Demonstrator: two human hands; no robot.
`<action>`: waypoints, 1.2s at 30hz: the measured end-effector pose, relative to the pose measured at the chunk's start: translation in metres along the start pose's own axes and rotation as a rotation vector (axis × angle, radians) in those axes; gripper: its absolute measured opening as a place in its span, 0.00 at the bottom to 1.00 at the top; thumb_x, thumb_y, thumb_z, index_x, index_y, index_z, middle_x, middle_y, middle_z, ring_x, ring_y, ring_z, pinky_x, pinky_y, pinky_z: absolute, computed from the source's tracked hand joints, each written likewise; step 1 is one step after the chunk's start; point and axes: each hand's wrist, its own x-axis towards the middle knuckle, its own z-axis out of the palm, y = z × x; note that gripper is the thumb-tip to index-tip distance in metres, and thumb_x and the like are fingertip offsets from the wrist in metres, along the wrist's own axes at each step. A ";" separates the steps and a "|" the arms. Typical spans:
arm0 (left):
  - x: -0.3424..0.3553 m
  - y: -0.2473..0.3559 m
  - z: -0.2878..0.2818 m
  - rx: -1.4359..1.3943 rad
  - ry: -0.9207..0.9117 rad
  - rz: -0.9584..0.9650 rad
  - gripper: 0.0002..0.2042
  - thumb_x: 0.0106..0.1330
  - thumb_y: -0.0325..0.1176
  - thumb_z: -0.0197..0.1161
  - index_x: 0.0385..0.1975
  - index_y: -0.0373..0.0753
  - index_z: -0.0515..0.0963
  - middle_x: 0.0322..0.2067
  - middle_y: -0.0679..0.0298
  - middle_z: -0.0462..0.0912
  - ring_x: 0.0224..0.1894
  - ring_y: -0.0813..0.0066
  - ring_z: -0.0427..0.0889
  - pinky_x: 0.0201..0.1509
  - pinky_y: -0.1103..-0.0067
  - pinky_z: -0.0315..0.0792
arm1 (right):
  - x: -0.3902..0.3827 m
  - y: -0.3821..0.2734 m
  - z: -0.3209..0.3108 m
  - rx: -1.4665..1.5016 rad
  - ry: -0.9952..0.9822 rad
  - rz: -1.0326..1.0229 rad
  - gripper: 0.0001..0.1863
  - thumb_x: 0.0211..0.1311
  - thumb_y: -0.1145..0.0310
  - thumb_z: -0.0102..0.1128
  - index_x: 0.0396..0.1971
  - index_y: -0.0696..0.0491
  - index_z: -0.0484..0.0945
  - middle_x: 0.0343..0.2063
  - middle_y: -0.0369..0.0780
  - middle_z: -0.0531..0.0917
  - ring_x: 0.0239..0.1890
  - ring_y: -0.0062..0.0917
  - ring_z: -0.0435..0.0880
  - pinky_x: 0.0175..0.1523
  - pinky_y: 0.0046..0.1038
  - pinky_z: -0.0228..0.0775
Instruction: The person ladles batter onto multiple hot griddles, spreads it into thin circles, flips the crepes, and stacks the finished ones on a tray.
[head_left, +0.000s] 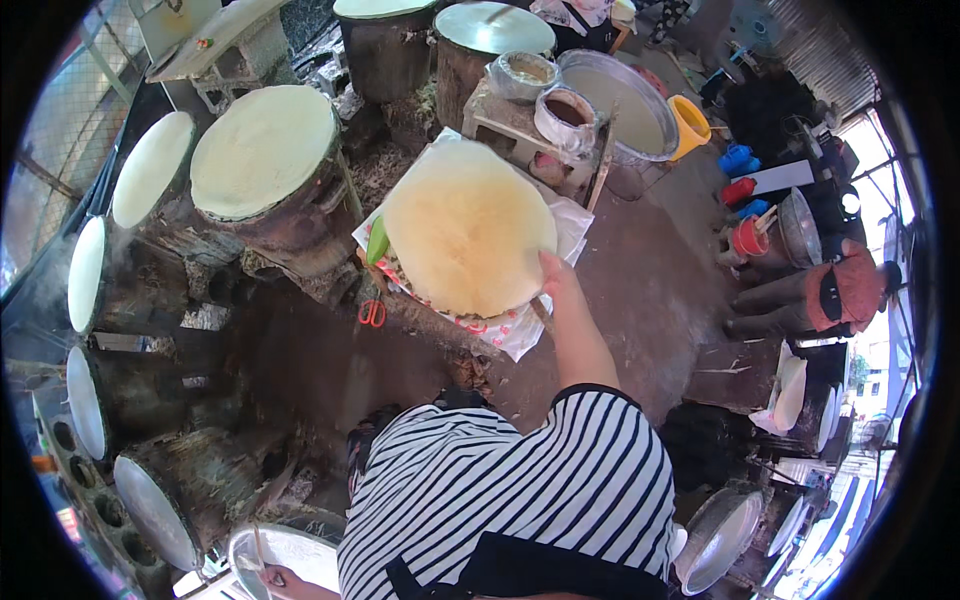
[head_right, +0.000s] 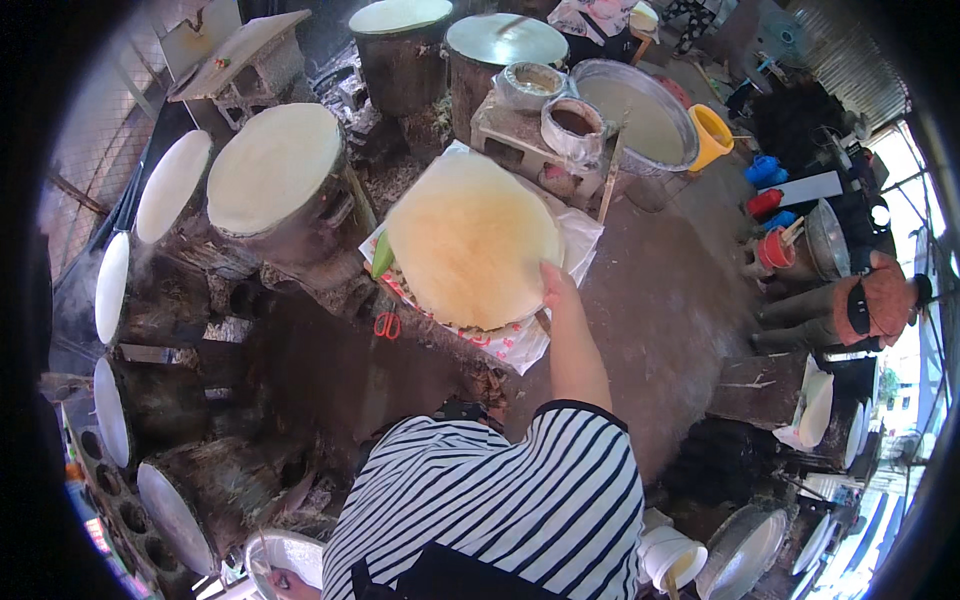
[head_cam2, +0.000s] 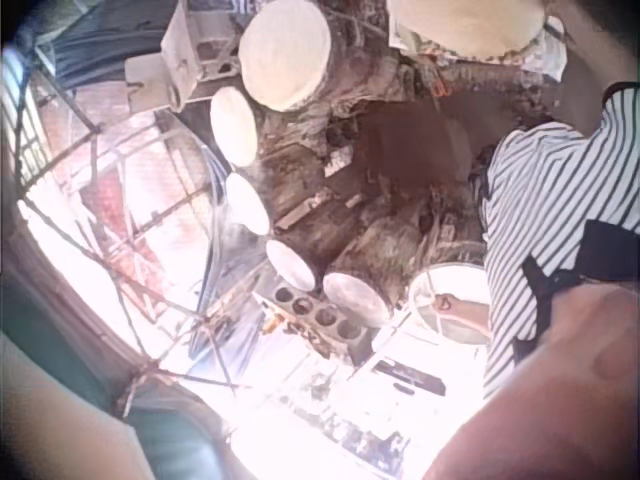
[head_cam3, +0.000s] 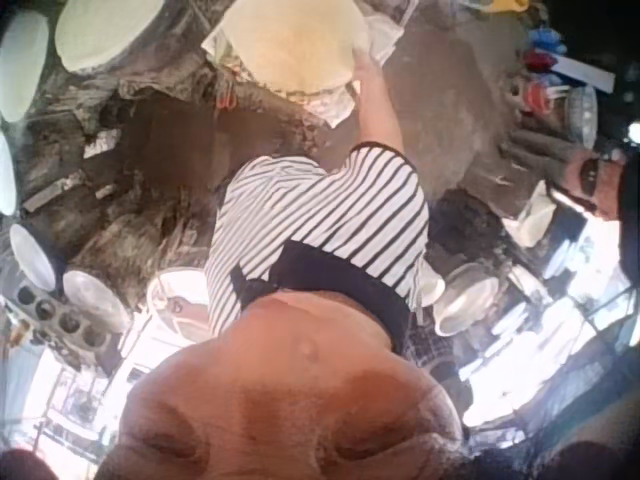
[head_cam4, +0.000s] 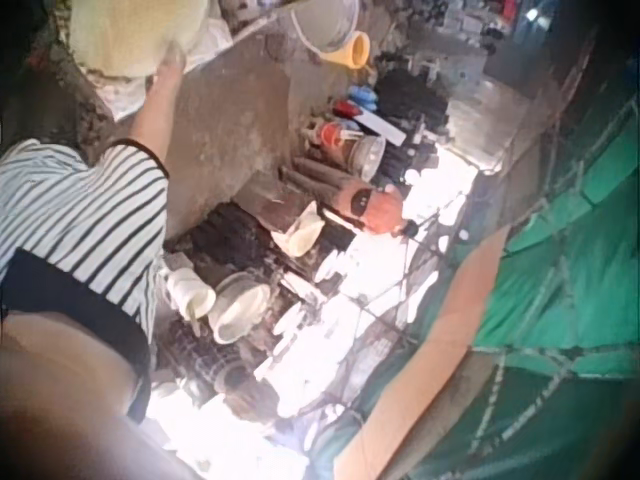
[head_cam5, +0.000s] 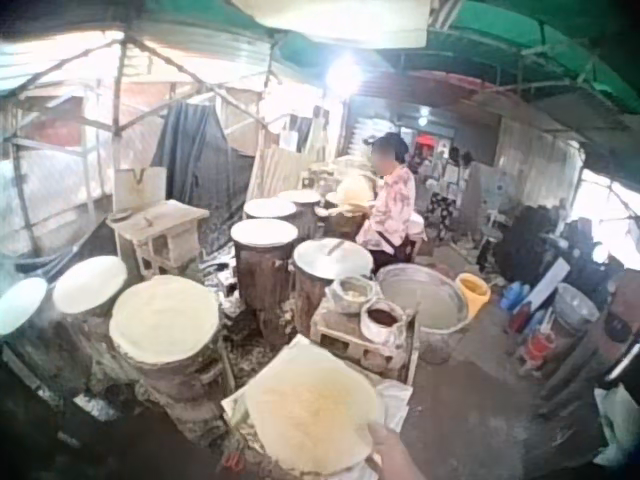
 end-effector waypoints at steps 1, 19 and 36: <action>-0.009 0.002 -0.007 -0.014 0.014 0.021 0.08 0.65 0.24 0.50 0.42 0.29 0.70 0.15 0.73 0.60 0.14 0.88 0.57 0.14 0.91 0.57 | 0.001 0.008 0.005 -0.015 0.101 0.029 0.21 0.58 0.68 0.53 0.51 0.60 0.70 0.48 0.44 0.76 0.49 0.34 0.75 0.54 0.37 0.68; 0.010 0.076 -0.131 -0.562 -0.038 0.015 0.07 0.64 0.22 0.50 0.40 0.29 0.71 0.15 0.72 0.60 0.14 0.87 0.58 0.15 0.91 0.57 | 0.035 -0.027 0.006 -1.779 0.659 -0.376 0.32 0.54 0.43 0.50 0.37 0.61 0.79 0.35 0.51 0.81 0.35 0.45 0.81 0.39 0.43 0.73; -0.009 0.036 -0.064 -0.477 0.338 0.054 0.10 0.65 0.29 0.52 0.42 0.30 0.70 0.14 0.74 0.62 0.12 0.90 0.58 0.12 0.91 0.56 | -0.420 0.463 0.444 -1.214 -2.264 0.469 0.16 0.63 0.60 0.50 0.37 0.58 0.78 0.26 0.40 0.82 0.30 0.23 0.81 0.37 0.25 0.72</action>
